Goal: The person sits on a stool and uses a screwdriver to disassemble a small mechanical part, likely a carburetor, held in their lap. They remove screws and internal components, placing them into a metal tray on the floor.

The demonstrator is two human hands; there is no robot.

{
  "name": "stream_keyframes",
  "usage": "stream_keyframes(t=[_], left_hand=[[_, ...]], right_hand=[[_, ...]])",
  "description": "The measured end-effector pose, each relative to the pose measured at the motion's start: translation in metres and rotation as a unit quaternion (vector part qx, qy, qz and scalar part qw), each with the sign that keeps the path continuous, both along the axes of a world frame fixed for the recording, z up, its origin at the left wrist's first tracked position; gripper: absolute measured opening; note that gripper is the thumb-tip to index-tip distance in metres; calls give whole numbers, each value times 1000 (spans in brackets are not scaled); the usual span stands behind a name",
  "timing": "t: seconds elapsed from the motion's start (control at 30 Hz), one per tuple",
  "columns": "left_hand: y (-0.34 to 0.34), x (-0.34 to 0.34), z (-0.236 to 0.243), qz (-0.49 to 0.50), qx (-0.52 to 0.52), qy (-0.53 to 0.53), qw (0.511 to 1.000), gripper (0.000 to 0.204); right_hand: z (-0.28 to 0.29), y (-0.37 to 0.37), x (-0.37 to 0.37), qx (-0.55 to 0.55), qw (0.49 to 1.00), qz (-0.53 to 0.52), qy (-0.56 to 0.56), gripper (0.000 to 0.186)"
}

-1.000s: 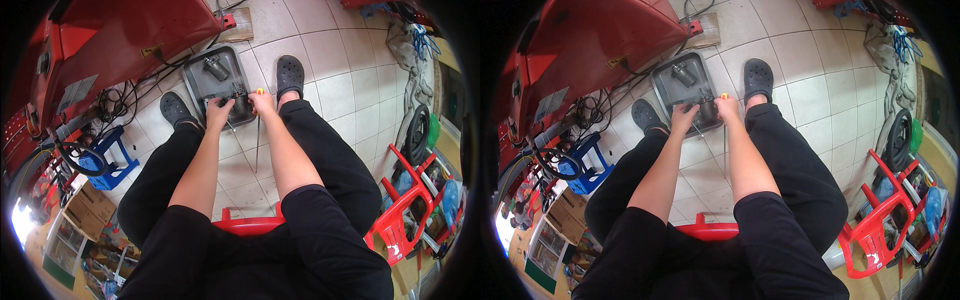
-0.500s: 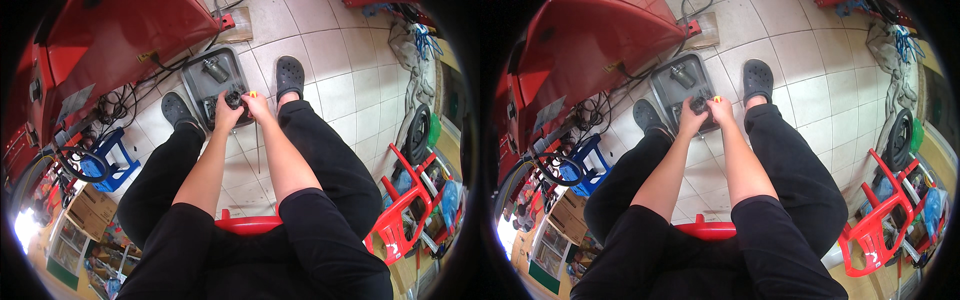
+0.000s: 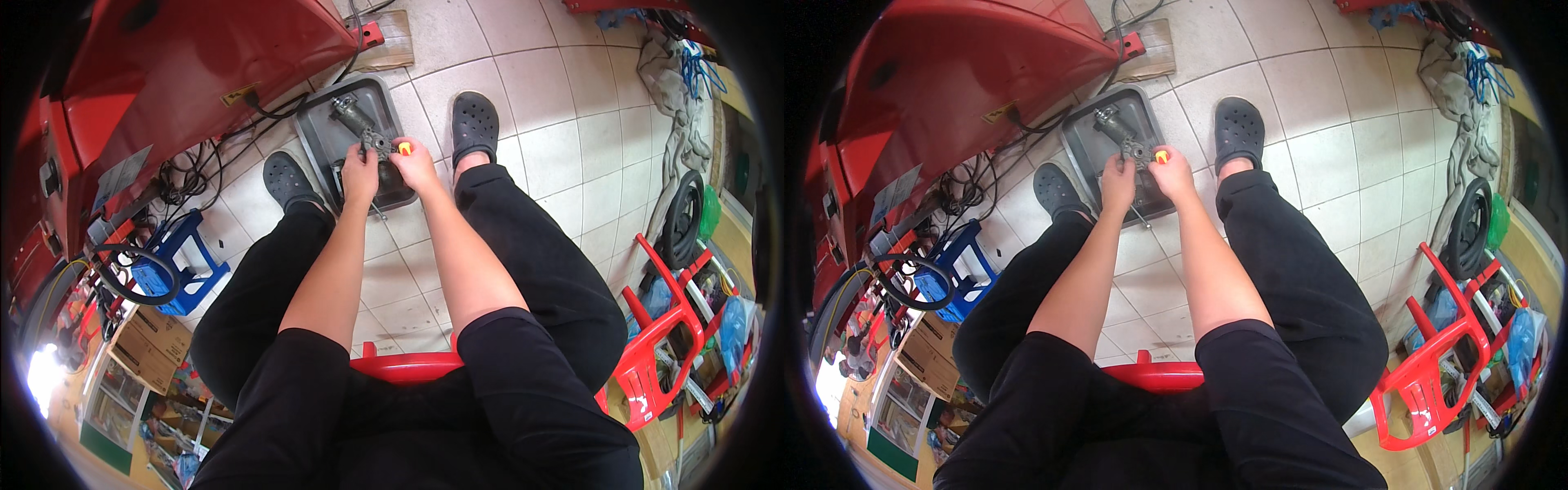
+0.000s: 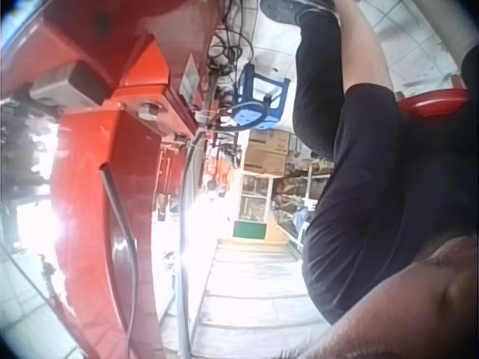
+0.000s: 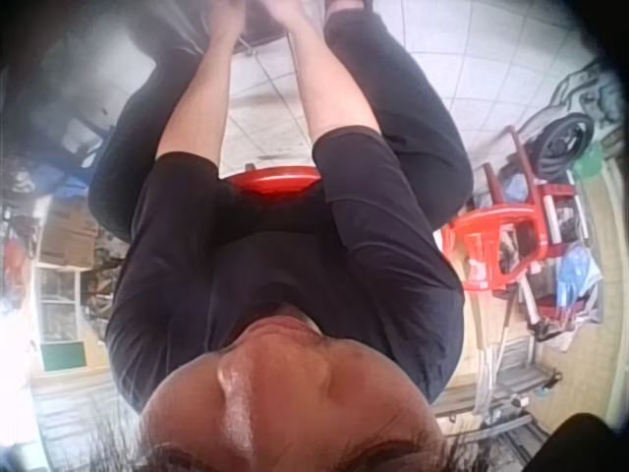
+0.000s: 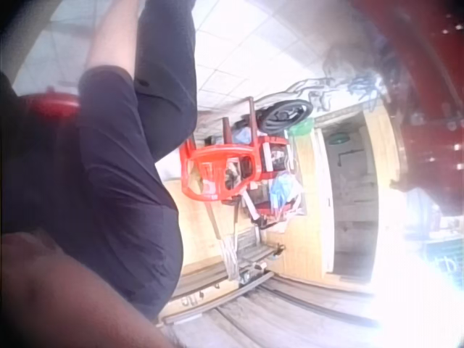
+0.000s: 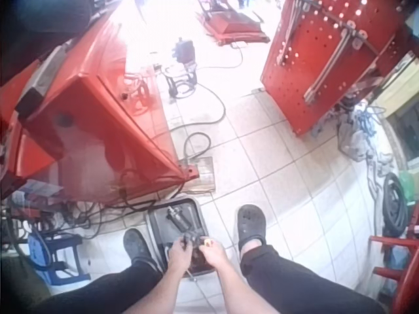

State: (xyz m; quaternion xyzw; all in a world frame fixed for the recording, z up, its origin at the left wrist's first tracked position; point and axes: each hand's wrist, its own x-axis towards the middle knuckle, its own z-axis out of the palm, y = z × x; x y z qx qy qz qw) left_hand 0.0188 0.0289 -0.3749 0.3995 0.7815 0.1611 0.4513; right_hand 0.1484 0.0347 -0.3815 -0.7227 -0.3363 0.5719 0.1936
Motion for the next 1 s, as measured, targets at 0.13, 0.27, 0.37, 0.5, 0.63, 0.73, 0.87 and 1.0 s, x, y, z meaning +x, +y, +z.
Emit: stream_keyframes(t=[0.13, 0.27, 0.37, 0.5, 0.63, 0.73, 0.87, 1.0], left_hand=[[2, -15, -13, 63, -83, -72, 992, 37], [12, -3, 10, 143, -204, -156, 956, 39], [10, 2, 8, 156, -142, -126, 969, 41], [11, -1, 2, 128, -110, -117, 979, 44], [7, -8, -16, 26, -130, -69, 989, 49], [4, -11, -26, -63, -113, -43, 991, 55], [7, -2, -5, -110, -160, -21, 981, 65], [-1, 4, 4, -170, -196, -5, 966, 70]], right_hand=[[12, 6, -7, 19, 998, 27, -61, 48], [12, 9, -3, -50, 997, 51, -24, 45], [9, 7, -5, -9, 997, 54, -47, 42], [8, 10, -5, -24, 998, 39, -32, 39], [15, 13, -5, 2, 996, 60, -62, 38], [18, 14, -5, 10, 992, 98, -83, 38], [16, 15, -4, 2, 982, 146, -121, 34], [28, 20, -6, -71, 969, 180, -153, 30]])
